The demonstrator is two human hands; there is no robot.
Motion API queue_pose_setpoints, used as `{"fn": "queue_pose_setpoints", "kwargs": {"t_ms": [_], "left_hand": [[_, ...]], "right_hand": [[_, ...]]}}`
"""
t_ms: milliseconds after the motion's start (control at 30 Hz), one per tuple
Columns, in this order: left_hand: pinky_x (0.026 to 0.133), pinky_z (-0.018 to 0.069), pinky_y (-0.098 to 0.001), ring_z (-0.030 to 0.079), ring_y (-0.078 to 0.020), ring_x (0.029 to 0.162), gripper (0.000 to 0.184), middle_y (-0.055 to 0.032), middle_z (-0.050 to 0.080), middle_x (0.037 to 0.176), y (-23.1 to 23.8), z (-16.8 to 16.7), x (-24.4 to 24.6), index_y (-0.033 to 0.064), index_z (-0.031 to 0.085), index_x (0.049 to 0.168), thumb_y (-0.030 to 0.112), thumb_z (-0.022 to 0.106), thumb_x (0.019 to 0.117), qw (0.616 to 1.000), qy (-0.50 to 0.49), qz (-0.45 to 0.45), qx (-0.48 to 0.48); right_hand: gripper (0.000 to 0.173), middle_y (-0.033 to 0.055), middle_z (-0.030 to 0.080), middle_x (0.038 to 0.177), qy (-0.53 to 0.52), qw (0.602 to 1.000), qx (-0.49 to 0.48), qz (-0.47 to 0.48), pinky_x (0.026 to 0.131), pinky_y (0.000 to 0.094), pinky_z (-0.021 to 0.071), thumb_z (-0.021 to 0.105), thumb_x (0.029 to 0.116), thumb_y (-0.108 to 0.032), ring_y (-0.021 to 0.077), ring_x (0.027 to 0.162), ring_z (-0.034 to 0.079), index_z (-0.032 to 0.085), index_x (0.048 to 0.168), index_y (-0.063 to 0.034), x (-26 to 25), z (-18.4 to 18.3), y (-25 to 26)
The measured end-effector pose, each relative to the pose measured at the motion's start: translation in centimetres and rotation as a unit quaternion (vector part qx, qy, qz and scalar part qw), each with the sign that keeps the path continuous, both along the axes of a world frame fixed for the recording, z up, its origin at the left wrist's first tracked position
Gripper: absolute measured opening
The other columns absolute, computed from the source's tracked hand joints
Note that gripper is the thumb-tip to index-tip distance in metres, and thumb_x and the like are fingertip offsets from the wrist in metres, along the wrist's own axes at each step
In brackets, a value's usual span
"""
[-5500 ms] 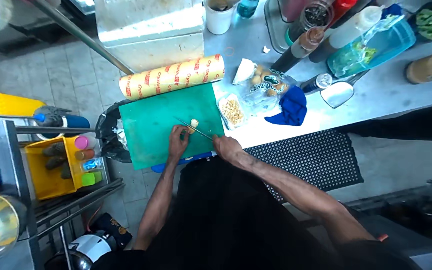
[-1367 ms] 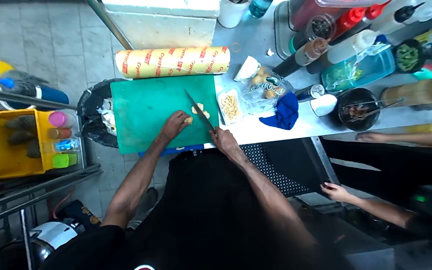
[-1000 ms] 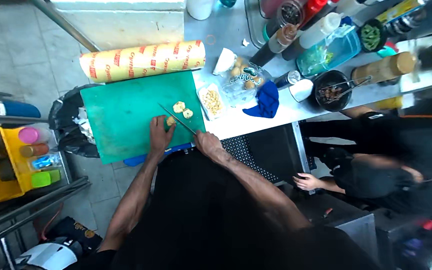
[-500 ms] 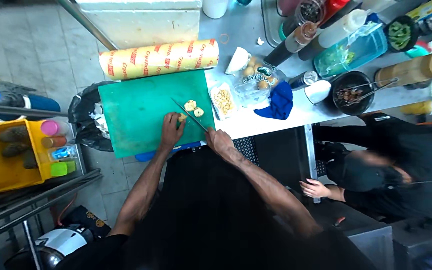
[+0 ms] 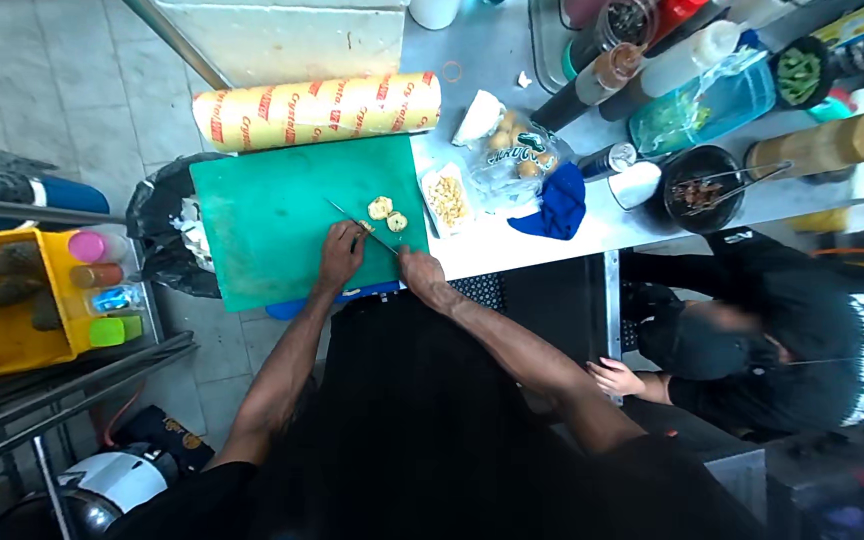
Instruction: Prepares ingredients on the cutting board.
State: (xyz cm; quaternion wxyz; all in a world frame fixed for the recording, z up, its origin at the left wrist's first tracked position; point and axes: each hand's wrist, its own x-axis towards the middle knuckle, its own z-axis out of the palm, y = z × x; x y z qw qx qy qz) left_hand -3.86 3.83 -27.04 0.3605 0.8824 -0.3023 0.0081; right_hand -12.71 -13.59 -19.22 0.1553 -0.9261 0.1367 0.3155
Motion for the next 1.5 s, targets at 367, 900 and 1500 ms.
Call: {"fn": "queue_pose_setpoints", "kwargs": {"t_ms": [367,900,1500], "left_hand": [[0.108,0.0474,-0.0501,0.059,-0.0342,0.125,0.023,-0.0184,0.065,0.123,0.7,2.0,-0.2,0.0021,0.07,0.111,0.02,0.058,0.1032,0.998,0.055,-0.038,0.008],[0.101,0.0515,-0.0514,0.065,-0.0391,0.113,0.027,-0.0224,0.069,0.115,1.6,2.1,0.4,-0.0012,0.07,0.108,0.02,0.055,0.103,0.998,0.036,-0.036,0.024],[0.105,0.0505,-0.04,0.063,-0.0282,0.119,0.02,-0.0147,0.068,0.118,2.4,0.4,0.1,0.0039,0.071,0.108,0.017,0.058,0.1023,0.999,0.026,-0.002,0.025]], "right_hand": [[0.021,0.0211,0.069,0.109,0.027,0.998,0.055,-0.02,0.071,0.0579,0.0587,0.063,0.0973,-0.011,0.0403,0.095,0.07,0.065,0.116,-0.0037,0.5,6.2,0.5],[0.025,0.0242,0.067,0.118,0.059,0.994,0.085,-0.03,0.078,0.0593,0.0579,0.054,0.1007,-0.005,0.0427,0.106,0.068,0.061,0.124,0.0008,0.5,5.7,1.5],[0.035,0.0238,0.069,0.104,0.039,0.998,0.037,-0.025,0.074,0.0584,0.0588,0.041,0.1096,-0.031,0.0428,0.095,0.071,0.059,0.12,-0.0033,0.4,1.1,3.2]]}}
